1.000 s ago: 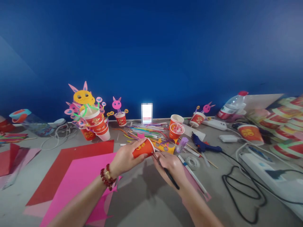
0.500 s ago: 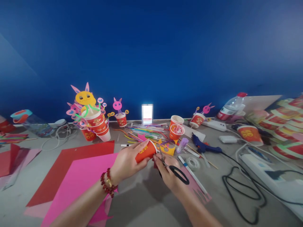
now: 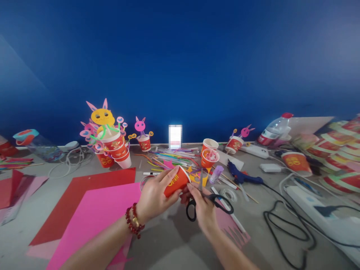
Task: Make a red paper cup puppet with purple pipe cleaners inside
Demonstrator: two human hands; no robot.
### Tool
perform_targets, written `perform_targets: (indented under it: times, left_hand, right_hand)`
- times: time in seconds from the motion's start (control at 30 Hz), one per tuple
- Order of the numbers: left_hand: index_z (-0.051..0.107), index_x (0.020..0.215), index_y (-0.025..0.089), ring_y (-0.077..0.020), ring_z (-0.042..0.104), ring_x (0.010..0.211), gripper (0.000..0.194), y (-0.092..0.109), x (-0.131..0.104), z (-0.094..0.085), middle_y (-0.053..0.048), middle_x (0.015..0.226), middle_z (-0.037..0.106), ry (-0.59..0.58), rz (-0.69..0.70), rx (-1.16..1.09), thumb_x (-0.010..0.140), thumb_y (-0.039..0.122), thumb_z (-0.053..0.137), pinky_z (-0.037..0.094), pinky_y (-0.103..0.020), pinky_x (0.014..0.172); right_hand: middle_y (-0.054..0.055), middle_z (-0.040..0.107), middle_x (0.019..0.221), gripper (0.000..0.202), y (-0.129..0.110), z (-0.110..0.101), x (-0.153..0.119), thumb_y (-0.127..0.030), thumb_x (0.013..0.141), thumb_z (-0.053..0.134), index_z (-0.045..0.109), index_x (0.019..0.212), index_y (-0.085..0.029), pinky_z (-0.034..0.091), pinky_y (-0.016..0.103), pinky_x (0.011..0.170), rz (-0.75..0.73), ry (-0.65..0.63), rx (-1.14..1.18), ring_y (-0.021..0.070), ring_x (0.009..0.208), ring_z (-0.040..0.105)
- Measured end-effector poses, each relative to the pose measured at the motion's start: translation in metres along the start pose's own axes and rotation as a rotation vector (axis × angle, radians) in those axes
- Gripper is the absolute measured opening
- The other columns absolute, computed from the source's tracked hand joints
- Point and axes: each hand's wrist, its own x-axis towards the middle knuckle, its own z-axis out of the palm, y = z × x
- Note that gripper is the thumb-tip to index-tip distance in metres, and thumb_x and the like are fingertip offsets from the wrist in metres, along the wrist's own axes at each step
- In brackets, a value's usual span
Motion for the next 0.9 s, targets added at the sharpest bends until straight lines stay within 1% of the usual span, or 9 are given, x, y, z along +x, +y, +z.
perform_targets:
  times: [0.07, 0.17, 0.27, 0.37, 0.5, 0.6, 0.67, 0.77, 0.9]
  left_hand:
    - [0.027, 0.156, 0.031, -0.0284, 0.063, 0.122, 0.071, -0.003, -0.002, 0.005, -0.011, 0.143, 0.057, 0.041, 0.032, 0.023, 0.093, 0.034, 0.059, 0.055, -0.041, 0.099]
    - [0.03, 0.155, 0.03, -0.0292, 0.056, 0.13, 0.068, -0.007, -0.005, 0.014, -0.012, 0.148, 0.052, 0.104, 0.069, 0.04, 0.093, 0.033, 0.06, 0.051, -0.042, 0.105]
    - [0.03, 0.155, 0.03, -0.029, 0.052, 0.134, 0.067, -0.007, -0.008, 0.021, -0.012, 0.15, 0.05, 0.118, 0.023, -0.054, 0.094, 0.034, 0.059, 0.047, -0.045, 0.109]
    - [0.028, 0.154, 0.029, -0.029, 0.05, 0.136, 0.067, -0.007, -0.008, 0.021, -0.012, 0.15, 0.051, 0.088, -0.066, -0.207, 0.095, 0.035, 0.059, 0.045, -0.046, 0.111]
    - [0.025, 0.155, 0.029, -0.0307, 0.042, 0.143, 0.075, -0.009, -0.005, 0.014, -0.013, 0.158, 0.041, 0.013, -0.102, -0.349, 0.092, 0.039, 0.064, 0.039, -0.049, 0.116]
    - [0.025, 0.155, 0.029, -0.0305, 0.041, 0.144, 0.073, -0.012, -0.002, 0.011, -0.012, 0.16, 0.037, -0.027, -0.122, -0.489, 0.093, 0.04, 0.062, 0.037, -0.048, 0.118]
    - [0.034, 0.151, 0.028, -0.03, 0.045, 0.141, 0.065, -0.011, 0.0, 0.011, -0.012, 0.155, 0.044, -0.031, -0.146, -0.603, 0.093, 0.041, 0.063, 0.039, -0.047, 0.116]
    - [0.045, 0.138, 0.025, -0.0282, 0.055, 0.128, 0.055, -0.009, 0.0, 0.014, -0.01, 0.138, 0.058, -0.023, -0.189, -0.733, 0.091, 0.043, 0.066, 0.046, -0.043, 0.109]
    - [0.047, 0.13, 0.025, -0.0247, 0.06, 0.116, 0.045, -0.005, -0.003, 0.02, -0.008, 0.125, 0.06, 0.017, -0.182, -0.779, 0.092, 0.042, 0.063, 0.048, -0.039, 0.104]
  right_hand:
    - [0.001, 0.063, 0.052, 0.037, -0.004, 0.002, 0.0, -0.05, 0.085, 0.065, 0.066, 0.066, -0.018, 0.048, 0.025, 0.045, 0.053, 0.0, 0.079, 0.0153, 0.046, 0.059]
    - [0.001, 0.064, 0.052, 0.038, -0.008, 0.004, -0.001, -0.049, 0.085, 0.065, 0.064, 0.063, -0.018, 0.047, 0.026, 0.046, 0.135, 0.026, 0.108, 0.0154, 0.045, 0.059]
    - [0.001, 0.064, 0.052, 0.038, -0.009, 0.001, 0.0, -0.049, 0.089, 0.061, 0.064, 0.066, -0.019, 0.048, 0.026, 0.047, 0.13, 0.01, 0.076, 0.0161, 0.046, 0.06]
    - [0.0, 0.063, 0.055, 0.037, -0.01, -0.005, 0.001, -0.046, 0.095, 0.054, 0.063, 0.069, -0.02, 0.049, 0.027, 0.051, -0.043, -0.077, -0.093, 0.0165, 0.051, 0.061]
    - [0.001, 0.061, 0.062, 0.035, -0.016, -0.011, 0.001, -0.032, 0.099, 0.05, 0.056, 0.066, -0.023, 0.05, 0.029, 0.066, -0.391, -0.145, -0.542, 0.0172, 0.063, 0.061]
    - [0.0, 0.06, 0.064, 0.032, -0.018, -0.01, 0.001, -0.023, 0.099, 0.047, 0.052, 0.068, -0.024, 0.048, 0.03, 0.071, -0.57, -0.207, -0.67, 0.0173, 0.065, 0.06]
    - [0.0, 0.061, 0.064, 0.03, -0.018, -0.009, 0.001, -0.019, 0.098, 0.046, 0.05, 0.069, -0.024, 0.048, 0.03, 0.072, -0.632, -0.232, -0.679, 0.0173, 0.065, 0.06]
    - [-0.001, 0.06, 0.063, 0.029, -0.018, -0.009, 0.0, -0.017, 0.098, 0.046, 0.05, 0.07, -0.024, 0.048, 0.031, 0.074, -0.672, -0.25, -0.68, 0.0174, 0.064, 0.06]
    - [-0.001, 0.06, 0.063, 0.03, -0.019, -0.009, 0.0, -0.016, 0.099, 0.044, 0.049, 0.07, -0.024, 0.048, 0.032, 0.078, -0.65, -0.269, -0.67, 0.0172, 0.064, 0.059]
